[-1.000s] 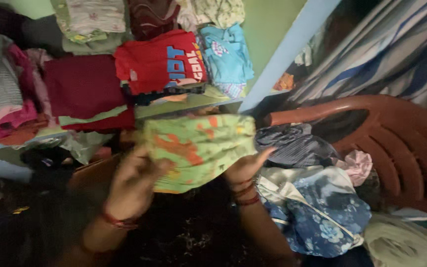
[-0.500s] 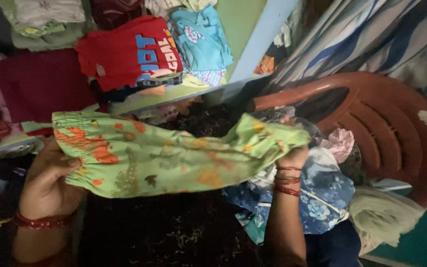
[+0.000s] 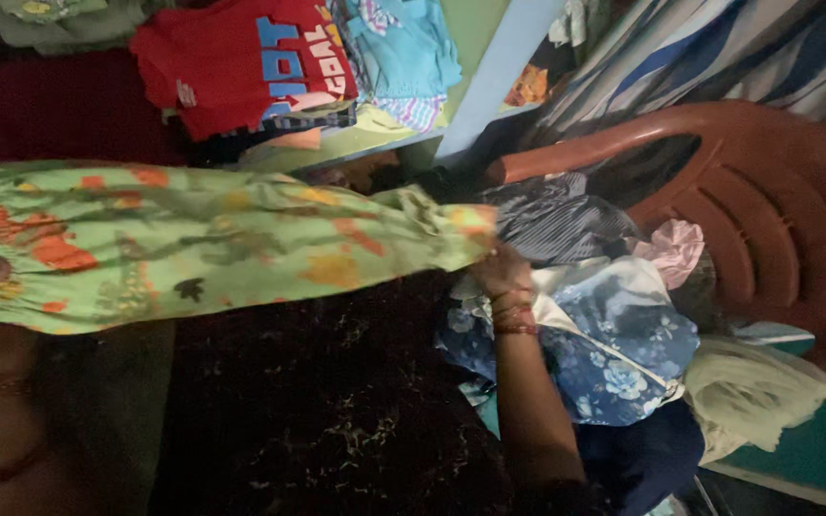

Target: The person folds various garments one by one, including a maroon shirt, a red shirt with a soccer ball graphic, a dark blue shirt, a green floral-patterned garment, and a blue shirt with a graphic. Each item is smoothed and folded into a compact shape and placed on a shelf.

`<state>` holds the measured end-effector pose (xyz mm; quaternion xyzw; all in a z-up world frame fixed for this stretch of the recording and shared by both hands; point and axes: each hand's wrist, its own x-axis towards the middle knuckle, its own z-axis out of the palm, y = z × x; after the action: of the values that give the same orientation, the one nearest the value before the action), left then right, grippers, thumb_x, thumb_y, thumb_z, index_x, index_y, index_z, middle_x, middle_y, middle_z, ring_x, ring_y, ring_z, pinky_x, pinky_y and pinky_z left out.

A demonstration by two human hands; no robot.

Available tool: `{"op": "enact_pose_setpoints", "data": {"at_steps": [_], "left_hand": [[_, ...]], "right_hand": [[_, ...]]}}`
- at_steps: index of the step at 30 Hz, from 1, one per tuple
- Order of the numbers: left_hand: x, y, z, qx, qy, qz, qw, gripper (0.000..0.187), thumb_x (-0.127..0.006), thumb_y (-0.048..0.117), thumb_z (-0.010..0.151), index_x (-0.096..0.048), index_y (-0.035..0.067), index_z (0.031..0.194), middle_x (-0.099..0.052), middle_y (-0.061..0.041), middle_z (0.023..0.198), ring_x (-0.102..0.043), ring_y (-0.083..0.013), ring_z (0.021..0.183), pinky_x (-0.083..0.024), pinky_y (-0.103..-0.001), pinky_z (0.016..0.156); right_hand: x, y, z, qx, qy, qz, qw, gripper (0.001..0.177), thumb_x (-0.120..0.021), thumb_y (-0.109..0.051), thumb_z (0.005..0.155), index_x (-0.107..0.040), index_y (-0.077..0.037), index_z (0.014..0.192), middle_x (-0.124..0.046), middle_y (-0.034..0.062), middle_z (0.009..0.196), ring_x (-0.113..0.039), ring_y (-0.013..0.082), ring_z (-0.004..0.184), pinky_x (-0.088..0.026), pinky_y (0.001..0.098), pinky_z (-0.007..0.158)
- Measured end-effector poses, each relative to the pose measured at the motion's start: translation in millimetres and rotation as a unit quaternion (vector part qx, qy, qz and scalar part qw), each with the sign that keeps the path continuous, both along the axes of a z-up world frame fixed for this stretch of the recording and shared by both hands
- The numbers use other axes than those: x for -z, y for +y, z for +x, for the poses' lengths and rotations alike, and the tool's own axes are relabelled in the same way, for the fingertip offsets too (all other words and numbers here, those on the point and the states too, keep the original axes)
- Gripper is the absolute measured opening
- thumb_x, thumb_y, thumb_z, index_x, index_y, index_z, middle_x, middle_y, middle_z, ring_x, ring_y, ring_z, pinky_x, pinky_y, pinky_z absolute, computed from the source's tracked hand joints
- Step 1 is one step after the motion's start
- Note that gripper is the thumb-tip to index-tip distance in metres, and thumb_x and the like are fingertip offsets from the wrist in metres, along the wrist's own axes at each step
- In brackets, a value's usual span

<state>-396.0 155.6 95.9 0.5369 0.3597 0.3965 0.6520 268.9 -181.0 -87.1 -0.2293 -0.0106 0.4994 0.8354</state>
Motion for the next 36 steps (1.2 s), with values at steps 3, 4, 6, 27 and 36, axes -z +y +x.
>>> {"op": "enact_pose_setpoints", "data": {"at_steps": [3, 4, 6, 27, 36], "left_hand": [[46.2, 37.6, -36.8, -0.034, 0.098, 0.025, 0.994, 0.049, -0.060, 0.014, 0.099, -0.046, -0.006, 0.141, -0.059, -0.022, 0.131, -0.063, -0.0289, 0.118, -0.051, -0.045, 0.105], [59.5, 42.1, -47.3, -0.039, 0.122, 0.030, 0.991, 0.048, -0.059, 0.015, 0.100, -0.046, -0.006, 0.140, -0.059, -0.022, 0.130, -0.063, -0.0286, 0.116, -0.051, -0.044, 0.103], [76.7, 53.6, -61.7, -0.046, 0.153, 0.044, 0.986, 0.046, -0.059, 0.017, 0.101, -0.046, -0.007, 0.138, -0.060, -0.022, 0.127, -0.063, -0.0281, 0.113, -0.052, -0.044, 0.100], [50.9, 53.2, -49.7, -0.039, 0.239, 0.128, 0.962, 0.048, -0.054, 0.038, 0.117, -0.053, -0.010, 0.118, -0.067, -0.022, 0.096, -0.067, -0.0227, 0.074, -0.058, -0.036, 0.069], [47.3, 63.3, -43.0, 0.009, 0.250, 0.121, 0.961, 0.059, -0.054, 0.046, 0.115, -0.053, -0.012, 0.116, -0.068, -0.024, 0.091, -0.068, -0.0251, 0.069, -0.059, -0.038, 0.064]], "right_hand": [[21.7, 9.1, -30.0, -0.044, 0.029, -0.031, 0.998, 0.053, -0.043, -0.043, 0.100, -0.057, -0.007, 0.137, -0.066, 0.0115, 0.131, -0.060, 0.0278, 0.120, -0.046, 0.0417, 0.100], [23.8, 10.6, -39.1, -0.064, 0.037, -0.015, 0.997, 0.053, -0.045, -0.045, 0.099, -0.059, -0.009, 0.135, -0.069, 0.0105, 0.127, -0.062, 0.0277, 0.117, -0.048, 0.0416, 0.096], [23.0, 15.6, -53.9, -0.036, 0.013, -0.062, 0.997, 0.052, -0.048, -0.049, 0.097, -0.062, -0.012, 0.131, -0.074, 0.0087, 0.120, -0.067, 0.0275, 0.110, -0.054, 0.0415, 0.090], [2.3, 99.9, -65.3, 0.246, -0.343, -0.227, 0.878, 0.025, -0.076, -0.026, 0.097, -0.065, -0.008, 0.082, -0.059, 0.0011, 0.072, -0.052, 0.0145, 0.062, -0.042, 0.0310, 0.055], [37.2, 45.8, -77.7, 0.039, -0.206, -0.378, 0.902, 0.027, -0.064, -0.035, 0.095, -0.067, -0.011, 0.082, -0.059, 0.0008, 0.067, -0.050, 0.0157, 0.053, -0.039, 0.0311, 0.047]]}}
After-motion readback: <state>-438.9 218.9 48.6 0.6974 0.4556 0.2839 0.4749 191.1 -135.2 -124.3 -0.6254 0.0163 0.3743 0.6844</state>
